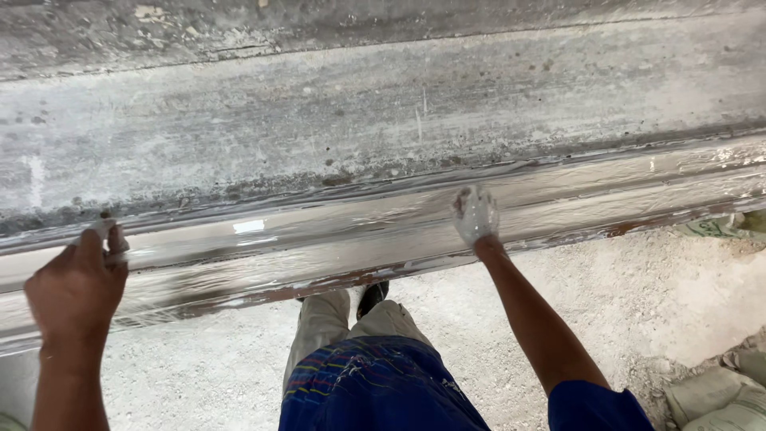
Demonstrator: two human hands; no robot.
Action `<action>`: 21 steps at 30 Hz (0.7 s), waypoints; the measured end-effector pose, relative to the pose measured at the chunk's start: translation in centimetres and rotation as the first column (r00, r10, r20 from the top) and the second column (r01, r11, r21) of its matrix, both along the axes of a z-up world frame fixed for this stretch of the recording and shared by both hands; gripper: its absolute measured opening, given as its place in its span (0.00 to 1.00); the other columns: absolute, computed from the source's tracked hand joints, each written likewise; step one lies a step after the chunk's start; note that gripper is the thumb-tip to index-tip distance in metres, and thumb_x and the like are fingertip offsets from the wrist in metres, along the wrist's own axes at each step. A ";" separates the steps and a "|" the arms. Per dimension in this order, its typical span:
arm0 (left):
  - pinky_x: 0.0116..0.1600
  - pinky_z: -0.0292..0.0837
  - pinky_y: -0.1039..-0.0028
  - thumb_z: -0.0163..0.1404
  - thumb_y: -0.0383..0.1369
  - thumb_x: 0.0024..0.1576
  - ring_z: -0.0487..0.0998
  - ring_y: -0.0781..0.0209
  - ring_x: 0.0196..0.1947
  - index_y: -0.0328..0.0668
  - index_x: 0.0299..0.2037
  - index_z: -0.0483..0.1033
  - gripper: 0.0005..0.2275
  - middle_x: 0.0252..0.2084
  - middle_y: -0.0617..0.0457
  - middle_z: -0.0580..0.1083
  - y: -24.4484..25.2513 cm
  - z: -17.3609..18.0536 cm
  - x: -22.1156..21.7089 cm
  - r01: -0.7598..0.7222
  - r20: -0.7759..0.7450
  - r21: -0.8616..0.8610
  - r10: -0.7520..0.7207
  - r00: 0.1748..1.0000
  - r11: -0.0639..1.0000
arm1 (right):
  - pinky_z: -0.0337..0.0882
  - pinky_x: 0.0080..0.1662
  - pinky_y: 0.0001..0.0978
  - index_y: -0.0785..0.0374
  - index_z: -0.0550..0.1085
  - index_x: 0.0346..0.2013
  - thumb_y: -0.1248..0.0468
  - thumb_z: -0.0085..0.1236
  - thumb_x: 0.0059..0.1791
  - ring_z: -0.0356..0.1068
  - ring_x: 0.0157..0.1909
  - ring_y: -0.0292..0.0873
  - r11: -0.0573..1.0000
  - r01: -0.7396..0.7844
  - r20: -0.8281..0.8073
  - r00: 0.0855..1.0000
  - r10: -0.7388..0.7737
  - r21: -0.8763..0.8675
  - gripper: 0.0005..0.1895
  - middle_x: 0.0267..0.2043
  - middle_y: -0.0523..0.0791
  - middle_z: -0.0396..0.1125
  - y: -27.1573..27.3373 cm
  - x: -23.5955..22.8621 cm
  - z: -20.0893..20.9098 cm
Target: The person applies a white plaster-like substance to a long decorative molding using a trowel and a sponge. They repeatedly dip the tools into a bucket of white liquid and spread the material along the molding's surface, smoothing it with their hands and the sponge.
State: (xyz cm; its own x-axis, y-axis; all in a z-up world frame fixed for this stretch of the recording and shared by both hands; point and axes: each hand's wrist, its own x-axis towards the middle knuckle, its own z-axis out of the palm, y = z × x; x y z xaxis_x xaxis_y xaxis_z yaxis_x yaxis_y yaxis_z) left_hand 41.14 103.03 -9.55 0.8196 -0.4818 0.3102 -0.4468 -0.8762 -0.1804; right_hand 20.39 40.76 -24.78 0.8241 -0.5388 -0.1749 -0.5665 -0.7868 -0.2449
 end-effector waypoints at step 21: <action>0.37 0.75 0.60 0.54 0.35 0.56 0.80 0.50 0.27 0.48 0.53 0.79 0.15 0.29 0.41 0.80 7.4 -1.2 7.7 -0.088 -0.918 -0.315 -0.279 0.282 0.945 | 0.61 0.70 0.48 0.59 0.73 0.48 0.56 0.58 0.52 0.66 0.60 0.55 0.990 -0.113 -0.004 0.994 0.113 -0.084 0.14 0.50 0.50 0.69 19.1 7.7 1.3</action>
State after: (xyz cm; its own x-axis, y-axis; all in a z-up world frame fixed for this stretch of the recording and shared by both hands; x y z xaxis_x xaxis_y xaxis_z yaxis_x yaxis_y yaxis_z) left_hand 48.81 110.42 -10.76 0.5702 -0.6316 -0.5253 -0.2214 -0.7340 0.6421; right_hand 28.11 59.90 -23.44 0.8806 -0.4551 -0.1322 -0.4726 -0.8635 -0.1761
